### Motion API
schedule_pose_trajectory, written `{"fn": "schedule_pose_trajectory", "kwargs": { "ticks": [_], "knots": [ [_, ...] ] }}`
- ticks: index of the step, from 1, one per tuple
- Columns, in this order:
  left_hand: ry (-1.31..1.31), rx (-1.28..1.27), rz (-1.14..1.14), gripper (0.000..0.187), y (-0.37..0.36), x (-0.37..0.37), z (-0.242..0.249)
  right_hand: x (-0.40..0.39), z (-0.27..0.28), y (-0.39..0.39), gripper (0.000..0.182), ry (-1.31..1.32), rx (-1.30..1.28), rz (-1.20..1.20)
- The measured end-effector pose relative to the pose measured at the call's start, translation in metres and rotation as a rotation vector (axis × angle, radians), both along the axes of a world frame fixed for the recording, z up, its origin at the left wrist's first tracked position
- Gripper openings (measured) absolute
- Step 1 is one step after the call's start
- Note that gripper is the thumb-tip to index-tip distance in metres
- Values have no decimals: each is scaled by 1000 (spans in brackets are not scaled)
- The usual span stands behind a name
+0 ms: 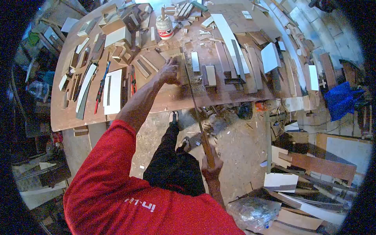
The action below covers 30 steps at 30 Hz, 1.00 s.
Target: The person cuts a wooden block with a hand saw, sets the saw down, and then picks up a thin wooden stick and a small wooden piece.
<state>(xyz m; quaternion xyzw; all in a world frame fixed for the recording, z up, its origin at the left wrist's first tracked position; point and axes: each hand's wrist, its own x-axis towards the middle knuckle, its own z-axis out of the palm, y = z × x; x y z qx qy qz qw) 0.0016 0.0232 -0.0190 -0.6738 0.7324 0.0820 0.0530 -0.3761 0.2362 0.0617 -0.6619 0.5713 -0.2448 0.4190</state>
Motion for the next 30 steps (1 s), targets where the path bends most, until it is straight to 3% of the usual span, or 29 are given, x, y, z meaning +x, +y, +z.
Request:
{"fn": "schedule_pose_trajectory", "kwargs": {
  "ticks": [4, 5, 6, 9, 12, 16, 18, 21, 27, 29, 30],
  "knots": [
    [62, -19, 45, 63, 1, 0, -7, -5, -16, 10, 43, -79, -125, -34],
    [93, 35, 45, 72, -5, 4, -8, 2, -21, -1, 42, -94, -208, -18],
    [123, 98, 44, 81, -3, 3, -6, 12, -15, -14, 42, -69, 4, -15],
    [28, 100, -3, 87, -4, 1, 4, 4, -26, -13, 45, 20, -88, 72],
    [-10, 56, 30, 94, -3, -1, 1, -14, -13, 18, 44, -25, -106, 2],
    [133, 38, 85, 91, 1, -6, 10, 7, -20, -9, 45, -75, -25, -32],
    [-1, 242, 38, 89, 0, -9, 32, 15, -24, -15, 45, -83, 15, -24],
    [92, 64, 89, 88, 5, -5, 21, -2, -8, 7, 46, -16, -85, 20],
    [87, 173, 7, 90, -6, 4, -2, 1, -30, -3, 44, -36, -146, 16],
    [85, 95, 32, 91, -4, 7, -5, 0, -43, -5, 45, 46, -165, 47],
    [103, 19, 66, 92, -1, 4, -7, 1, -15, 1, 44, -9, -16, 6]
  ]
}}
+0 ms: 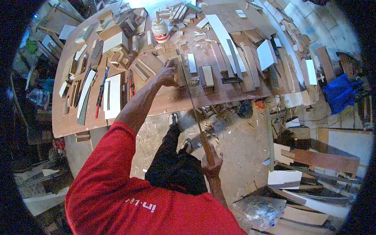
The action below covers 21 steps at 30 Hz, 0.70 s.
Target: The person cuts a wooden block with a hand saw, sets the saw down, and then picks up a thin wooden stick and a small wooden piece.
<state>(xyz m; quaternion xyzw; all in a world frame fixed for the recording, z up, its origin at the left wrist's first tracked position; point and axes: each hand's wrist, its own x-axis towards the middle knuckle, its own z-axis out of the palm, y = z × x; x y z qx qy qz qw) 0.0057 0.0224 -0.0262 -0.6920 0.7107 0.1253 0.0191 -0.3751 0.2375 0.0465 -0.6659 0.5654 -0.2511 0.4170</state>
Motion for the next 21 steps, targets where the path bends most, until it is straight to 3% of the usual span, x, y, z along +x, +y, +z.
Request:
{"fn": "schedule_pose_trajectory", "kwargs": {
  "ticks": [4, 6, 9, 12, 16, 18, 21],
  "knots": [
    [-100, 65, -29, 95, 4, -9, 31, -17, -13, 22, 42, -60, -100, -28],
    [-108, 244, -48, 97, 2, -16, 48, -3, -20, 0, 41, -13, -65, 2],
    [-65, 37, -63, 96, 2, -4, 16, 6, -14, -4, 41, 7, -10, 20],
    [-38, 7, -1, 97, -3, 1, -6, -17, 4, 26, 41, -40, -32, -48],
    [-81, 29, -76, 92, 0, -7, 13, 2, -11, 4, 41, 6, -31, -14],
    [-120, 166, -114, 83, -3, -5, 18, 6, -2, 2, 41, -11, 20, -19],
    [-68, 105, -83, 76, 0, -3, 14, -13, -2, 19, 42, 11, 89, -34]
  ]
}}
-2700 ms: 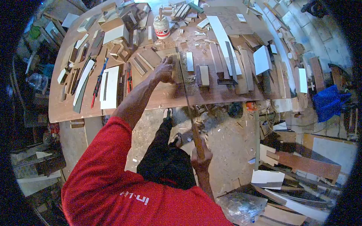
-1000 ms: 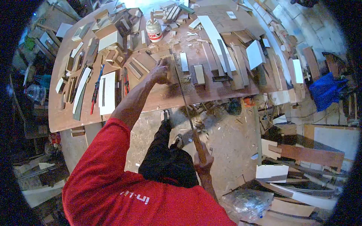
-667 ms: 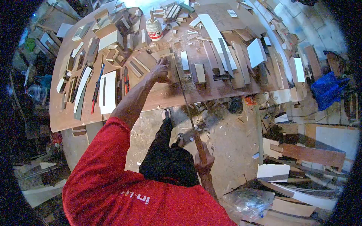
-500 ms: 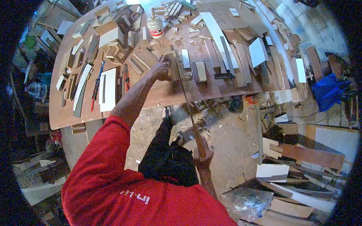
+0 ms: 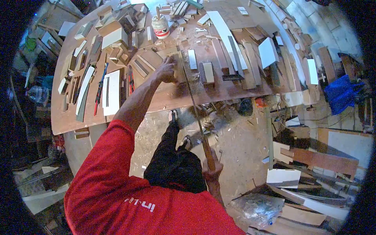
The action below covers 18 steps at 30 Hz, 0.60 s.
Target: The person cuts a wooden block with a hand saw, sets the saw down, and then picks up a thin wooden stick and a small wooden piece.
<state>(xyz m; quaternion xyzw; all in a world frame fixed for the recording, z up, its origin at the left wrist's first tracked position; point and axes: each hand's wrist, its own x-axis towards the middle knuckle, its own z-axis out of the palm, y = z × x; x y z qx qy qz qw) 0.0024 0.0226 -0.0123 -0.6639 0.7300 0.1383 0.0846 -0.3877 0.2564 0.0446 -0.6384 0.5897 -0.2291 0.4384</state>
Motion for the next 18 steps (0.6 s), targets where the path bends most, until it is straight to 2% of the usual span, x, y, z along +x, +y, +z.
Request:
{"fn": "schedule_pose_trajectory", "kwargs": {
  "ticks": [2, 3, 4, 6, 7, 8, 10, 13, 15, 18],
  "knots": [
    [14, -92, 30, 76, -3, 6, -18, -3, 0, 6, 41, -76, -269, -15],
    [31, -172, 45, 75, -2, 8, -32, -1, 1, 4, 42, -83, -277, -11],
    [33, -173, 43, 75, -3, 5, -22, 4, -4, -8, 42, -81, -278, -13],
    [22, -5, -17, 75, 2, -1, 9, 13, -12, -28, 43, -3, -157, 76],
    [13, -5, -21, 75, 2, 1, 8, 16, 1, -30, 43, -13, 2, 39],
    [17, -21, 34, 74, 0, 3, 4, 15, 1, -26, 43, -16, -1, 35],
    [37, -36, 96, 74, 2, -3, 0, -1, 4, -3, 42, -53, -212, 12],
    [118, -104, 156, 76, 9, -3, 7, -5, -1, 0, 43, -20, -189, 20],
    [-11, 48, -12, 78, 1, -2, 11, 13, 6, -17, 44, -69, -153, 0],
    [-55, -37, -49, 82, -3, 4, -9, 24, 9, -26, 44, -28, -29, 8]
  ]
}}
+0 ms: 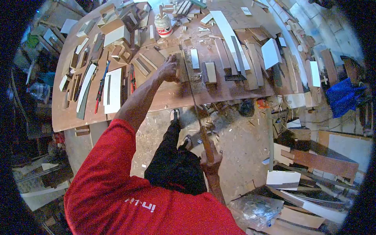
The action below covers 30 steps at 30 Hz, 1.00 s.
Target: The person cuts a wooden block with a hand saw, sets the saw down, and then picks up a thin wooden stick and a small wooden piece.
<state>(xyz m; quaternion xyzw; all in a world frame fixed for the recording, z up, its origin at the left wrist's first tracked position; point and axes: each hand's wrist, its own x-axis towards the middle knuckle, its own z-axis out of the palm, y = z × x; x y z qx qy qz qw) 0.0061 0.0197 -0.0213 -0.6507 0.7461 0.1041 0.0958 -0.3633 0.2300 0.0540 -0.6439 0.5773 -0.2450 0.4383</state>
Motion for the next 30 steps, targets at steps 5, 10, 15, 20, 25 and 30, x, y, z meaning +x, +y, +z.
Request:
{"fn": "schedule_pose_trajectory", "kwargs": {
  "ticks": [5, 10, 15, 20, 25, 30],
  "knots": [
    [58, 31, 103, 89, 7, -8, 23, -30, -20, 29, 46, -84, -139, -46],
    [128, -27, 91, 98, 2, -2, 2, -7, -30, 1, 43, 20, -85, 7],
    [-8, 62, 79, 89, 3, -10, 25, -24, -11, 17, 42, -47, -158, 18],
    [131, -90, 77, 74, 3, -1, 1, -1, 7, -11, 42, 11, -12, 22],
    [72, -88, 67, 69, 4, -1, -5, -18, 9, 23, 42, -51, -127, -24],
    [47, -30, 42, 81, 2, 0, -6, 5, -5, -11, 43, 89, 75, 27]
  ]
}}
